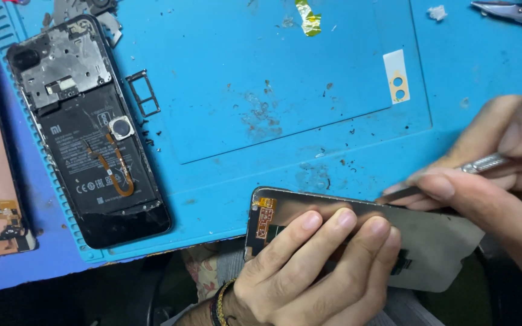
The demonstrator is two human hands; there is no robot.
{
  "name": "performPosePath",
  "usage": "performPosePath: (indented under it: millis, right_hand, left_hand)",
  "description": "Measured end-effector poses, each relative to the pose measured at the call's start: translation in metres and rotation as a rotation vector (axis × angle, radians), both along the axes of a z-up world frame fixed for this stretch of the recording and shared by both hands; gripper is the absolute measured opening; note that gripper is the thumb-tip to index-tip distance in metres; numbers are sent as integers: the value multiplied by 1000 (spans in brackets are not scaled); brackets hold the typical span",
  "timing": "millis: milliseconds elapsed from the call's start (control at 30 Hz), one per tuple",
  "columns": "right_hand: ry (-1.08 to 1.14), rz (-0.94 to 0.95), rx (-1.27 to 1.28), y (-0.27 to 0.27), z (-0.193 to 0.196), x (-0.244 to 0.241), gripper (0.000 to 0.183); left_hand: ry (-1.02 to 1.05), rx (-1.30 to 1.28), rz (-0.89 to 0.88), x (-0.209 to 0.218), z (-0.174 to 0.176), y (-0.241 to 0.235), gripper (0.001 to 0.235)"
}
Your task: Scraping adhesive residue from a phone screen using a metal pry tool on a repair bench
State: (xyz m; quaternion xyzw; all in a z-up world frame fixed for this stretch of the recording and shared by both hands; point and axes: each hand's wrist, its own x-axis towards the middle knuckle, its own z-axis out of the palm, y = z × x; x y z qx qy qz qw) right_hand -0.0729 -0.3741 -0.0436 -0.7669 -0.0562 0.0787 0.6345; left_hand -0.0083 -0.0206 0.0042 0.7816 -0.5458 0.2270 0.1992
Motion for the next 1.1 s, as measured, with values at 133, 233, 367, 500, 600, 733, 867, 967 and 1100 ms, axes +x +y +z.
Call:
performPosePath:
  millis: [133, 233, 367, 500, 600, 733, 867, 967, 1100]
  right_hand:
    - [36, -57, 10, 96, 35, 26, 27]
    - [409, -453, -299, 119, 52, 0, 17]
    - [560, -644, -693, 135, 66, 3, 31]
    - [903, -659, -224, 116, 65, 5, 26]
    - [437, -661, -611, 114, 70, -19, 29]
    - [693, -632, -440, 98, 49, -21, 22]
    - [644, -615, -419, 110, 64, -9, 21]
    - [435, -610, -506, 110, 70, -11, 23]
    - [579, -512, -682, 84, 57, -25, 27]
  left_hand:
    - [2, 5, -6, -1, 2, -1, 8]
    - [34, 31, -9, -2, 4, 3, 11]
    - [27, 2, 2, -1, 5, -2, 7]
    - [70, 8, 9, -4, 5, -2, 8]
    - [57, 8, 14, -4, 9, -2, 10]
    - [92, 81, -19, -2, 13, 1, 13]
    - [56, 55, 0, -2, 13, -2, 12]
    - [70, 56, 5, -4, 13, -4, 13]
    - [95, 47, 23, -6, 13, -4, 12]
